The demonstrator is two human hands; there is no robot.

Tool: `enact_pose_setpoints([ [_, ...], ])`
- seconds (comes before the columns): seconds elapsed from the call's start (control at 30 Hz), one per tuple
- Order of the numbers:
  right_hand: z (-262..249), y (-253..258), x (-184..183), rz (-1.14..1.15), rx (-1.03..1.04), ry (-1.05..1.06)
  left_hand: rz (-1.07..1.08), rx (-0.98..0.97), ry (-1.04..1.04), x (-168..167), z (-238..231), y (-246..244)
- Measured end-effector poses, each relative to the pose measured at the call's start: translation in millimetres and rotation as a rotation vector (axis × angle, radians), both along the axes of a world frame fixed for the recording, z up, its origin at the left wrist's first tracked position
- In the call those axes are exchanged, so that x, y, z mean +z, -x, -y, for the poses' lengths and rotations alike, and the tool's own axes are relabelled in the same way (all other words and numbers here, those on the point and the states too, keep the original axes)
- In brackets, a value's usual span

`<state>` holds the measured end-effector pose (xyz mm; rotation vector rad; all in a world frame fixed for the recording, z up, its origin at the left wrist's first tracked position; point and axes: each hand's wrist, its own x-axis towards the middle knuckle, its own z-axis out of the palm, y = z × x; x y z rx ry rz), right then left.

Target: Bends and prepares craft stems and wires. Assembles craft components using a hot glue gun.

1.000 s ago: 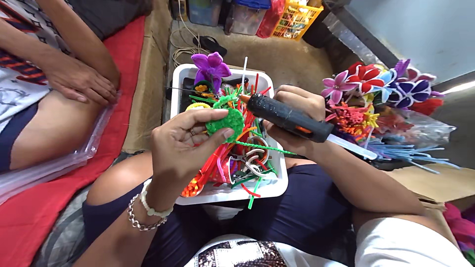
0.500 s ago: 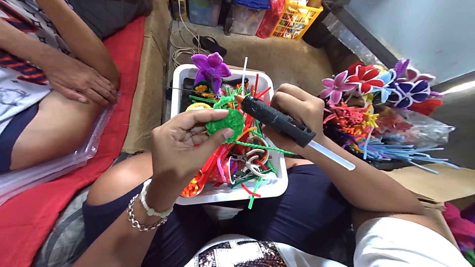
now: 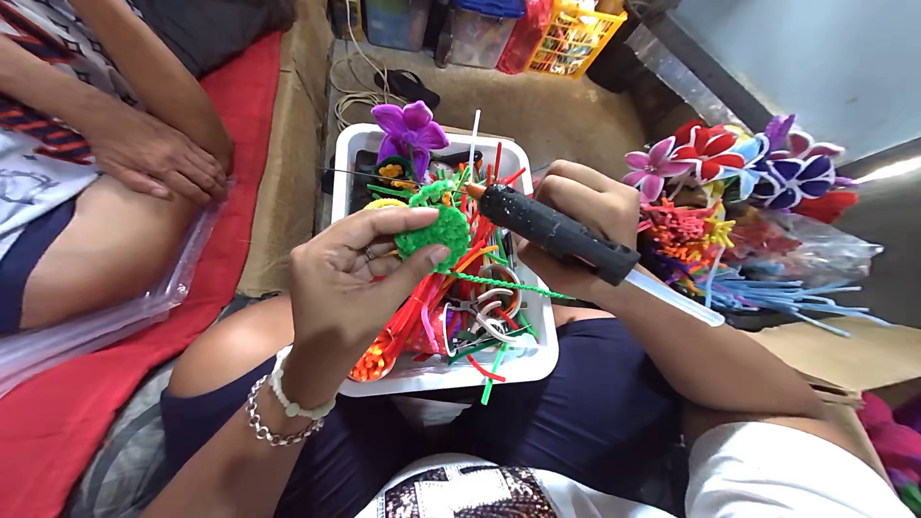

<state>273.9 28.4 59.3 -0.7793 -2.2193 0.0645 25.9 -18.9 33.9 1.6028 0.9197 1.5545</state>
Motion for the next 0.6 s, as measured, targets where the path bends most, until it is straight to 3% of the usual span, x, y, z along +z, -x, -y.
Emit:
enact_pose_setpoints([
  [0.6, 1.7, 2.2, -1.9, 0.044, -0.027, 0.045, -0.035, -0.01, -0.057, -3.3, -1.3, -1.2],
])
